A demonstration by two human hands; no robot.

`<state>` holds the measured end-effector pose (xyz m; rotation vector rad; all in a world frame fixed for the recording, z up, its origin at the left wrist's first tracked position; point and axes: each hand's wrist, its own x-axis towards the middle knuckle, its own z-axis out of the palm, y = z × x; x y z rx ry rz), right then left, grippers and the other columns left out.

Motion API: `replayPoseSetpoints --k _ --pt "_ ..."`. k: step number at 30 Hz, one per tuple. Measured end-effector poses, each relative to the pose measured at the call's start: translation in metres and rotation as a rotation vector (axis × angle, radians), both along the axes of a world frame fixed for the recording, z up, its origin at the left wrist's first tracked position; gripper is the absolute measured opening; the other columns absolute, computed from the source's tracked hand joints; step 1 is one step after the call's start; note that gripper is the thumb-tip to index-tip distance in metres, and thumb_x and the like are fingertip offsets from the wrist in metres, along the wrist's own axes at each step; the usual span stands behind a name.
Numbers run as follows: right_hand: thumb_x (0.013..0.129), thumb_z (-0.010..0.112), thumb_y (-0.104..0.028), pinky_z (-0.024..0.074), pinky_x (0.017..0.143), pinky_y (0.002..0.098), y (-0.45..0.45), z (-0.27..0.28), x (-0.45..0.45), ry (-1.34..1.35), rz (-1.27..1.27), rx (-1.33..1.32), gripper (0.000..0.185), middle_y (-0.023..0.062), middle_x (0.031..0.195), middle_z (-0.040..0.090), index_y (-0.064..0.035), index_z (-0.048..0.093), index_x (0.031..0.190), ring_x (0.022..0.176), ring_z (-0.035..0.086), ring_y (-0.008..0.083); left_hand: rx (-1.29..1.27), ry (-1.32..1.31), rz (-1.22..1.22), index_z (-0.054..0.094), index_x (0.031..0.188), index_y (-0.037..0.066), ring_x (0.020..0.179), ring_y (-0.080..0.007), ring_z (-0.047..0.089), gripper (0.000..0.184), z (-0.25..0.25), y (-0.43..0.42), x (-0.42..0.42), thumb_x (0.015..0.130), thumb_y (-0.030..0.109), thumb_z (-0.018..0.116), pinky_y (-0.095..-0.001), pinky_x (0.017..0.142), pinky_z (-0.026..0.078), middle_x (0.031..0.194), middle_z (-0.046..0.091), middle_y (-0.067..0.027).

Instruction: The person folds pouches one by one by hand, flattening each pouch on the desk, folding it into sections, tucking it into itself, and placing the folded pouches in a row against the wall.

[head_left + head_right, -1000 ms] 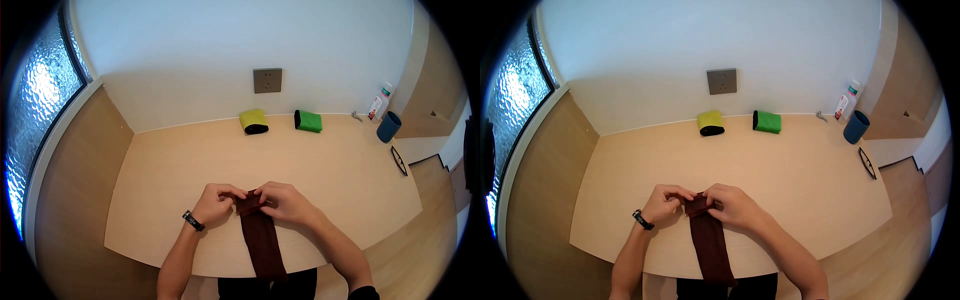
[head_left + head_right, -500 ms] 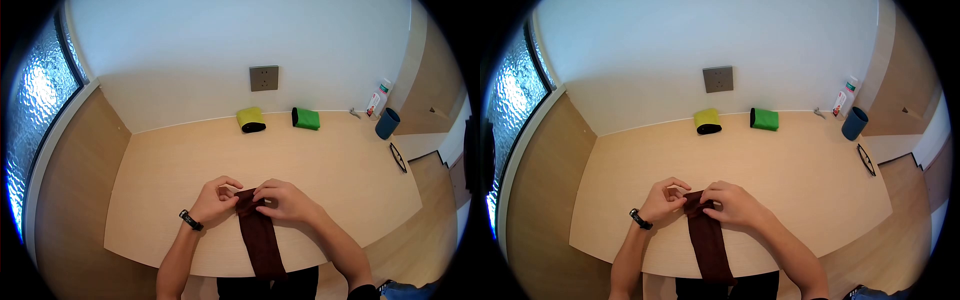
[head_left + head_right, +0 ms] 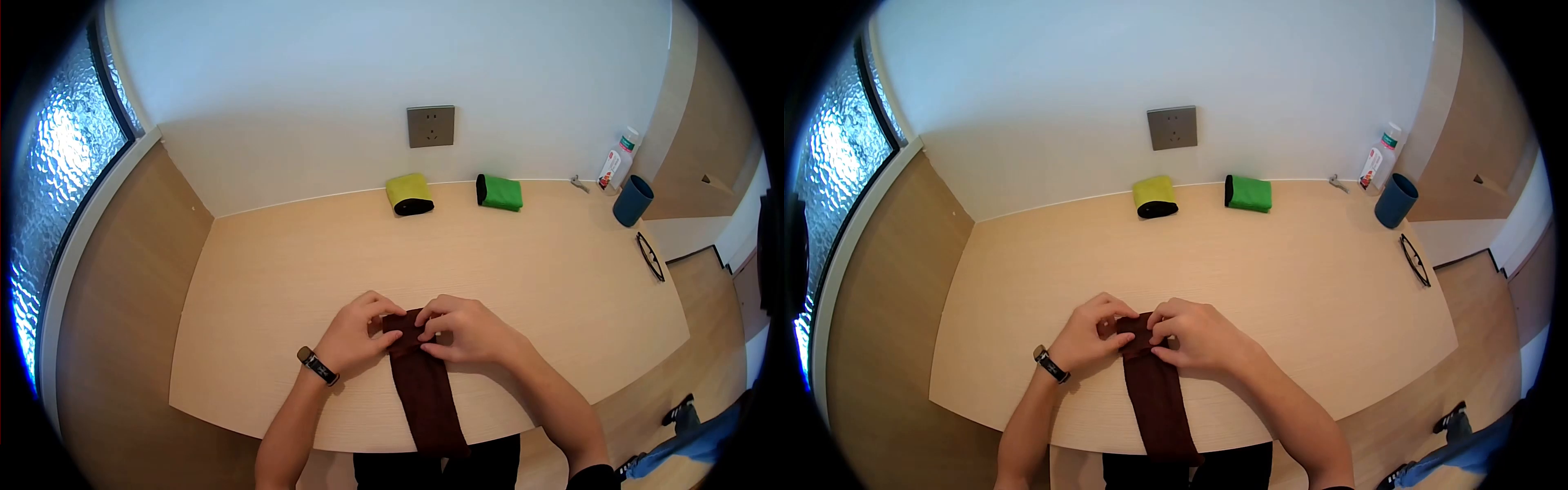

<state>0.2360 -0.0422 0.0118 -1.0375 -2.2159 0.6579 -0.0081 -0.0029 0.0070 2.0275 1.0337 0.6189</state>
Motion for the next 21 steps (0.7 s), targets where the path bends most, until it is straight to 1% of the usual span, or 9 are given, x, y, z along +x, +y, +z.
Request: replayPoseSetpoints --k 2,6,8,9,12,14,18,20,21 --pt "0.082 0.077 -0.015 0.0572 0.081 0.0372 0.0 0.002 0.001 -0.069 0.015 0.044 0.01 0.006 0.104 0.072 -0.0049 0.076 0.085 0.097 0.067 0.0258 0.012 -0.091 -0.029 0.071 0.114 0.005 0.094 -0.0214 0.065 0.032 -0.004 -0.002 0.001 0.083 0.009 0.08 -0.0324 0.082 0.055 0.109 0.064 -0.0069" --pt "0.083 0.077 -0.017 0.0567 0.08 0.0371 -0.001 -0.001 -0.002 -0.078 0.005 0.064 0.011 0.0046 0.102 0.071 -0.0064 0.076 0.082 0.095 0.066 0.0247 0.102 -0.007 -0.07 0.071 0.116 0.006 0.102 -0.0246 0.064 0.033 -0.002 -0.001 -0.001 0.084 0.01 0.08 -0.0348 0.088 0.055 0.114 0.065 -0.0077" --pt "0.081 0.081 -0.016 0.056 0.077 0.0363 0.001 -0.007 -0.003 -0.071 -0.031 0.094 0.011 0.0018 0.1 0.071 -0.0081 0.074 0.082 0.094 0.065 0.0231 0.07 0.038 -0.081 0.071 0.12 0.007 0.11 -0.027 0.061 0.042 0.0 0.0 -0.002 0.081 0.016 0.085 -0.0372 0.093 0.054 0.117 0.064 -0.0082" --pt "0.081 0.081 -0.016 0.056 0.077 0.0363 0.001 -0.007 -0.004 -0.071 -0.031 0.093 0.011 0.0018 0.1 0.071 -0.0081 0.074 0.082 0.094 0.065 0.0231 0.069 0.038 -0.081 0.071 0.12 0.007 0.11 -0.027 0.061 0.042 -0.001 0.0 -0.003 0.081 0.016 0.085 -0.0372 0.093 0.054 0.117 0.064 -0.0082" --pt "0.081 0.081 -0.016 0.0561 0.078 0.0367 0.001 -0.006 -0.004 -0.074 -0.048 0.097 0.012 0.0018 0.1 0.069 -0.009 0.072 0.084 0.096 0.065 0.0234 0.119 0.026 -0.128 0.07 0.125 0.009 0.111 -0.026 0.057 0.057 -0.009 0.004 -0.005 0.075 0.026 0.091 -0.0378 0.096 0.05 0.118 0.063 -0.0078" --pt "0.08 0.083 -0.017 0.0561 0.08 0.0373 0.001 -0.006 -0.004 -0.076 -0.052 0.068 0.016 0.0024 0.105 0.067 -0.0106 0.072 0.09 0.099 0.064 0.0245 0.164 0.043 -0.146 0.068 0.129 0.01 0.114 -0.027 0.056 0.063 -0.011 0.005 -0.006 0.074 0.032 0.092 -0.0389 0.1 0.048 0.118 0.063 -0.0078" --pt "0.078 0.084 -0.018 0.0559 0.084 0.038 0.0 -0.005 -0.005 -0.08 -0.069 0.061 0.025 0.0043 0.111 0.065 -0.0115 0.071 0.098 0.103 0.063 0.0263 0.142 0.068 -0.138 0.068 0.13 0.01 0.115 -0.0281 0.055 0.066 -0.006 0.003 -0.004 0.073 0.034 0.092 -0.0395 0.102 0.047 0.119 0.063 -0.0083" --pt "0.078 0.084 -0.019 0.0551 0.089 0.0407 -0.001 -0.005 -0.006 -0.087 -0.111 0.078 0.034 0.0075 0.115 0.063 -0.0124 0.07 0.108 0.108 0.061 0.0282 0.176 0.054 -0.131 0.068 0.131 0.01 0.112 -0.028 0.055 0.061 -0.005 0.001 -0.003 0.078 0.032 0.089 -0.039 0.1 0.048 0.116 0.062 -0.0093" --pt "0.078 0.084 -0.019 0.0551 0.089 0.0407 -0.001 -0.005 -0.006 -0.086 -0.11 0.077 0.034 0.0075 0.115 0.063 -0.0124 0.07 0.108 0.108 0.061 0.0282 0.175 0.055 -0.13 0.068 0.131 0.01 0.112 -0.028 0.055 0.061 -0.005 -0.001 -0.003 0.078 0.032 0.089 -0.039 0.1 0.048 0.116 0.062 -0.0093"
